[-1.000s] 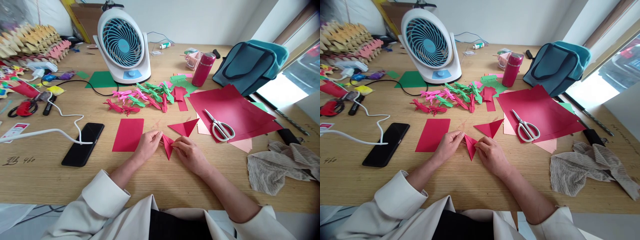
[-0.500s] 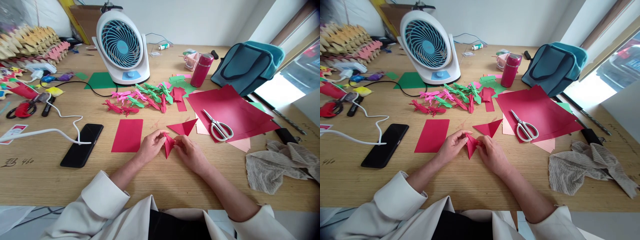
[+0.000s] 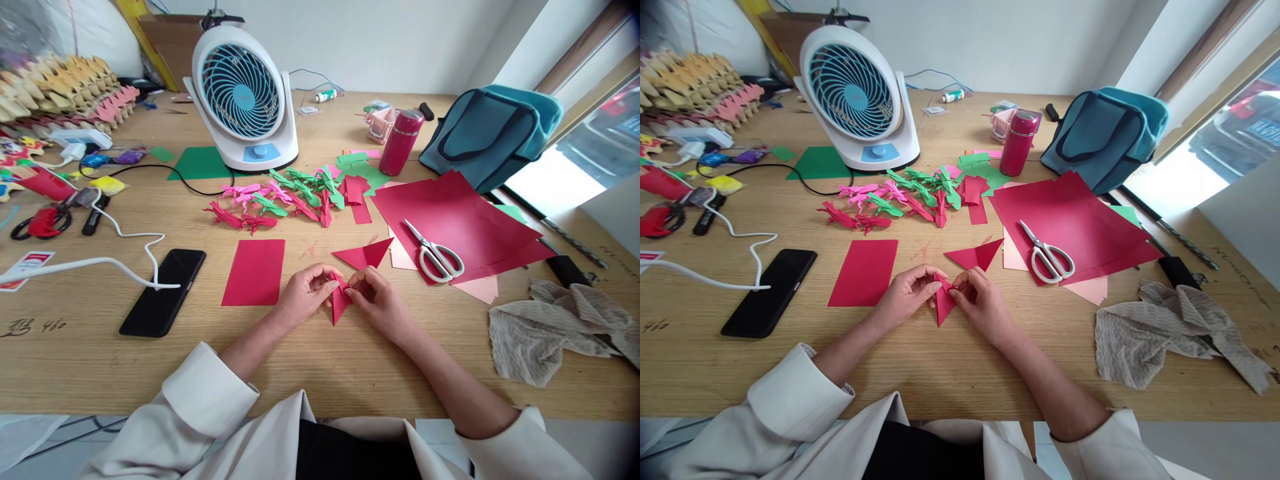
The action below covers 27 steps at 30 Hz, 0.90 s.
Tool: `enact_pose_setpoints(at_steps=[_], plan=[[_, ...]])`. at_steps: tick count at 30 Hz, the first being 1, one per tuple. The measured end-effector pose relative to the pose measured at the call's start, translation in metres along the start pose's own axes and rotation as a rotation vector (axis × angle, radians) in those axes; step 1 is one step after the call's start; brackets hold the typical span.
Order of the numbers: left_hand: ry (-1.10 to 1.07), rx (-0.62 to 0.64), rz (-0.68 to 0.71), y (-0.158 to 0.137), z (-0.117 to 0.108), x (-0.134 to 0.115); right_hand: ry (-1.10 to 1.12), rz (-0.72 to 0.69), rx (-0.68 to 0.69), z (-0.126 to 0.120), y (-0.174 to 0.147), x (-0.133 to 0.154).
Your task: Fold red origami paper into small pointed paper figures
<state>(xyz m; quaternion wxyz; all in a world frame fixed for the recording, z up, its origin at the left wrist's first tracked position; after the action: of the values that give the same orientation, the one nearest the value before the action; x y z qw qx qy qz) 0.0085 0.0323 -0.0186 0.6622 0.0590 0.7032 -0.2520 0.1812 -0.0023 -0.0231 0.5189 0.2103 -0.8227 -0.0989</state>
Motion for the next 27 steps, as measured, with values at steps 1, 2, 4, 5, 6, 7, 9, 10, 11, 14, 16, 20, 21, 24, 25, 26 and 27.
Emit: enact_pose_setpoints(at_steps=[1,2,4,5,6,7,9,10,11,14,16,20,21,24,25,26,27], plan=[[-0.012,0.007,-0.008,0.000,0.000,0.001,0.028,0.021,-0.001,0.000,0.000,-0.001],[-0.023,0.011,-0.015,0.001,0.000,0.001,0.056,0.040,0.002,0.000,0.000,-0.002],[-0.035,0.014,-0.024,0.001,0.001,0.002,0.108,0.066,0.009,0.000,0.001,-0.003],[-0.036,0.016,-0.026,0.001,0.001,0.002,0.130,0.076,0.013,0.000,0.001,-0.003],[-0.035,0.020,-0.028,0.001,0.001,0.002,0.146,0.086,0.018,-0.001,0.001,-0.003],[-0.037,0.026,-0.029,0.000,0.000,0.002,0.158,0.096,0.024,-0.001,0.002,-0.002],[-0.045,0.044,-0.031,-0.001,0.000,0.000,0.182,0.122,0.042,-0.003,0.002,0.000],[-0.048,0.054,-0.030,-0.001,0.000,-0.001,0.198,0.133,0.054,-0.004,0.003,0.001],[-0.051,0.062,-0.027,-0.002,0.000,-0.001,0.214,0.141,0.065,-0.004,0.003,0.002],[-0.035,0.058,-0.020,-0.001,-0.001,-0.002,0.242,0.143,0.090,-0.007,0.004,0.006],[-0.015,0.021,-0.026,0.001,-0.002,0.001,0.239,0.142,0.100,-0.008,0.004,0.008],[0.087,-0.114,-0.011,0.004,-0.006,0.009,0.241,0.143,0.112,-0.007,0.005,0.007],[0.157,-0.165,0.027,0.004,-0.007,0.008,0.238,0.141,0.113,-0.007,0.005,0.006],[0.506,-0.324,0.262,-0.003,-0.007,0.001,0.214,0.136,0.112,-0.006,0.004,0.004],[0.613,-0.344,0.350,-0.007,-0.005,-0.002,0.204,0.132,0.109,-0.006,0.004,0.004],[0.678,-0.359,0.421,-0.010,-0.004,-0.005,0.194,0.126,0.105,-0.006,0.004,0.004],[0.719,-0.345,0.472,-0.012,-0.002,-0.007,0.184,0.120,0.103,-0.006,0.004,0.004]])
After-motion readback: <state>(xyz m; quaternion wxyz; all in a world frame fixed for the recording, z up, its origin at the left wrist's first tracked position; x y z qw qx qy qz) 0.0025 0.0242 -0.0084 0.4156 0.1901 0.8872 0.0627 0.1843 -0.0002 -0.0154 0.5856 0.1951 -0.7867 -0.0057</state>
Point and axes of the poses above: each hand's wrist, its own y-axis towards the middle knuckle, its own z-axis out of the palm, x = y × z, the point moved 2 cm from there along y, towards the middle knuckle, and after that the axes turned 14 degrees about -z, right-handed, at the moved point
